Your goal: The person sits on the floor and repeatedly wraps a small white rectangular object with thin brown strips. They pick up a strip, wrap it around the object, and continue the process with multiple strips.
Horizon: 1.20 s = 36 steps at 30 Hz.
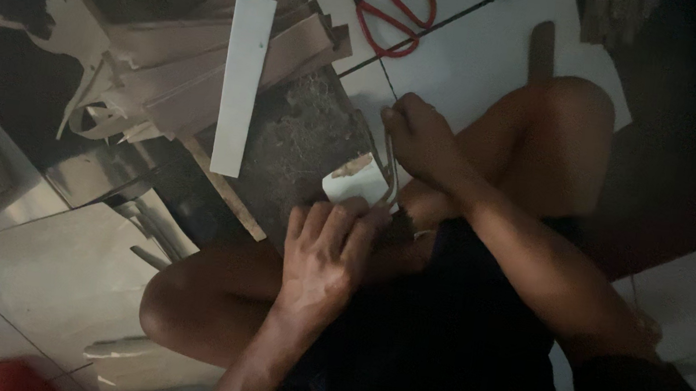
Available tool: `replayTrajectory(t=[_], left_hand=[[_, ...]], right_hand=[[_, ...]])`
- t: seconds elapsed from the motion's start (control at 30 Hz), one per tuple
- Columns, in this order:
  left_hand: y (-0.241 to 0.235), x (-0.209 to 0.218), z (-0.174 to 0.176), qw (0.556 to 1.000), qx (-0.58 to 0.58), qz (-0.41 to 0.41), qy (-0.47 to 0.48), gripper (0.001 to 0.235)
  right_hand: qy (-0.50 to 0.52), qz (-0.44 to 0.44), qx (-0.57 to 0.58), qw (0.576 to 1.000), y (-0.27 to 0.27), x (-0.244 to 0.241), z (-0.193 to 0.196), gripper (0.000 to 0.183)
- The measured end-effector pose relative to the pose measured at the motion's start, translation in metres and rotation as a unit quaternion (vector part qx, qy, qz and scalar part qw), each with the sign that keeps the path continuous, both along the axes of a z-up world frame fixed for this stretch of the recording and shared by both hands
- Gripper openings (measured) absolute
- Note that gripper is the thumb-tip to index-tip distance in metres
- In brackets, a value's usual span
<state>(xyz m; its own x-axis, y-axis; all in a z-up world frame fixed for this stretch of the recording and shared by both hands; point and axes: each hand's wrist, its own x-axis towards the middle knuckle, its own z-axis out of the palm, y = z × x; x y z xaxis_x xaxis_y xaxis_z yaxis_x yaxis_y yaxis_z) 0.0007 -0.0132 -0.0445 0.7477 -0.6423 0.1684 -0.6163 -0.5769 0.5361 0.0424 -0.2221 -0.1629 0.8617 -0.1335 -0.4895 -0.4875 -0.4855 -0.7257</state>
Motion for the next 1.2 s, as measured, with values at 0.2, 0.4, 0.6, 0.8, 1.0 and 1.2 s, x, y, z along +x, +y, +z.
replayTrajectory(t=[0.2, 0.4, 0.6, 0.8, 1.0, 1.2], left_hand=[[-0.005, 0.002, 0.0, 1.0, 0.007, 0.001, -0.028, 0.033], [-0.009, 0.001, 0.003, 0.999, 0.02, 0.011, -0.035, 0.033], [-0.014, 0.004, -0.001, 0.997, 0.034, 0.006, -0.069, 0.037], [-0.017, 0.002, -0.001, 0.998, 0.015, 0.026, -0.062, 0.047], [-0.013, -0.002, -0.01, 0.998, 0.021, 0.019, -0.058, 0.041], [0.0, 0.001, -0.023, 0.991, -0.124, 0.055, 0.018, 0.03]], right_hand=[[0.049, -0.002, -0.023, 0.999, -0.001, 0.003, -0.013, 0.038], [0.006, 0.0, -0.026, 1.0, -0.003, 0.0, -0.027, 0.039], [0.055, -0.008, -0.033, 0.998, -0.009, 0.005, -0.045, 0.039], [0.083, -0.148, 0.102, 0.98, -0.054, 0.011, -0.039, 0.036], [-0.123, -0.194, 0.32, 0.919, -0.13, -0.017, 0.024, 0.022], [-0.285, -0.197, 0.122, 0.93, -0.186, -0.003, 0.036, 0.014]])
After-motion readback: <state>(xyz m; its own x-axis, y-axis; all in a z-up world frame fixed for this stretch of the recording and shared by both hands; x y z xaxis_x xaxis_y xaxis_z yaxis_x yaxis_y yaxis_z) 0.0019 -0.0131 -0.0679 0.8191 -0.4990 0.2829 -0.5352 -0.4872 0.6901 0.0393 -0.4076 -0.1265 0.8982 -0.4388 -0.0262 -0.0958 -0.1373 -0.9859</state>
